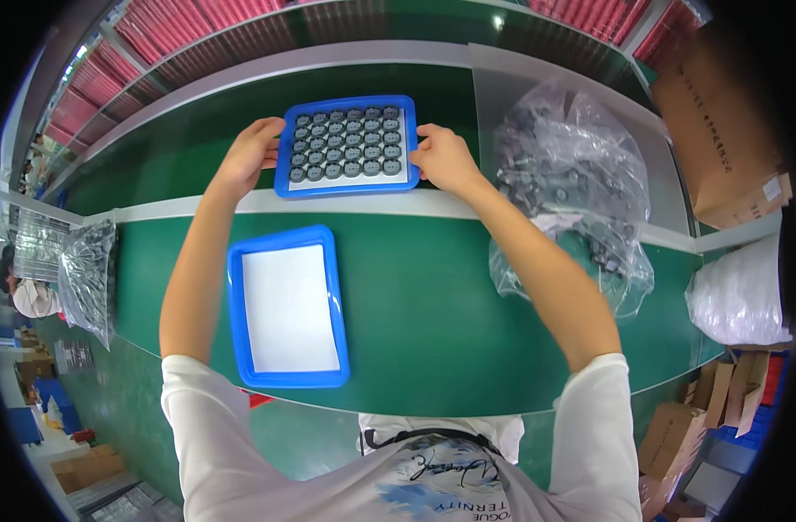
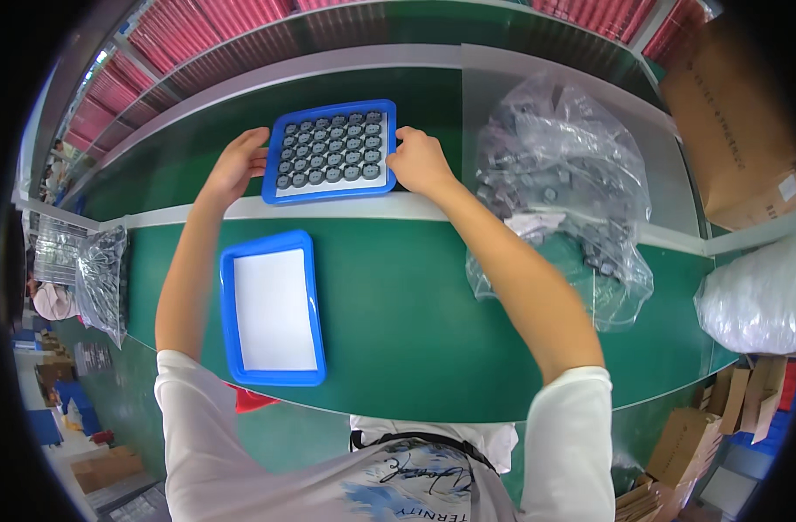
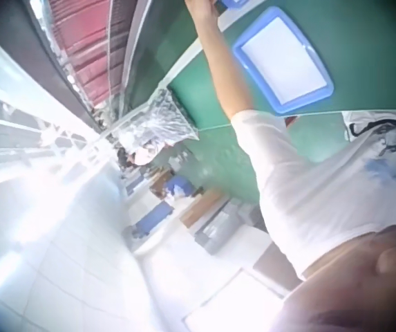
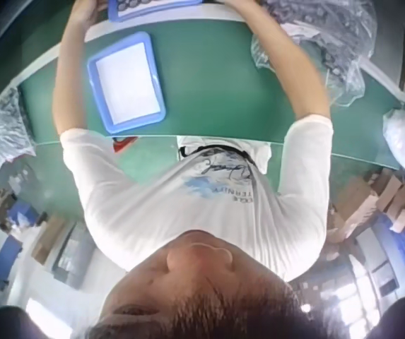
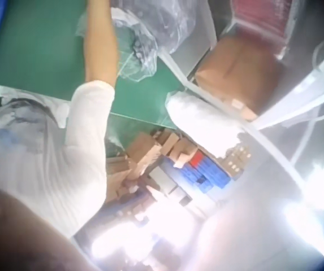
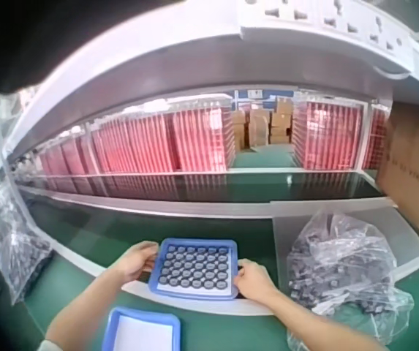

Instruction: Arranging small grey electronic components from a plastic bag into a grid in a blue plastic tray.

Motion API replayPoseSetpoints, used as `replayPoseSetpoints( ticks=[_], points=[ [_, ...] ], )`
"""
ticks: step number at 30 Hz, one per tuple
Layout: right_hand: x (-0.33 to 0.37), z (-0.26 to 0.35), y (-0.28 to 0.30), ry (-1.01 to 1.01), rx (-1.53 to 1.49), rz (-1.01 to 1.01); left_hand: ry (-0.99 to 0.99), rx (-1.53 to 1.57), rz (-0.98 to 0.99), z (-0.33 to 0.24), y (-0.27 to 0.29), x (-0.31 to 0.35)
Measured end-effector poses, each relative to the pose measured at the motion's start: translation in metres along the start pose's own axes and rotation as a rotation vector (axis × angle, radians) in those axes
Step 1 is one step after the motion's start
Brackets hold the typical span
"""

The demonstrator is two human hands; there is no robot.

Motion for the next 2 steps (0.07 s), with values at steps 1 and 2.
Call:
replayPoseSetpoints(
  ticks=[1, 2],
  points=[
    [-0.015, -0.002, -0.0065, 0.007, 0.028, -0.029, -0.009, -0.038, -0.029, 0.0082, 0.0114, -0.0162],
    [-0.0244, -0.0005, -0.0097, 0.012, 0.057, -0.06, -0.016, -0.059, -0.012, 0.0117, 0.0108, -0.0236]
  ],
)
Point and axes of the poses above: each hand's wrist, its own x-axis away from the middle knuckle, its own y-axis out of the back of the hand, z = x × y, the point moved 8 cm from there along -x, towards the middle knuckle, and after that the axes turned 3 degrees about x, right-handed, at the moved point
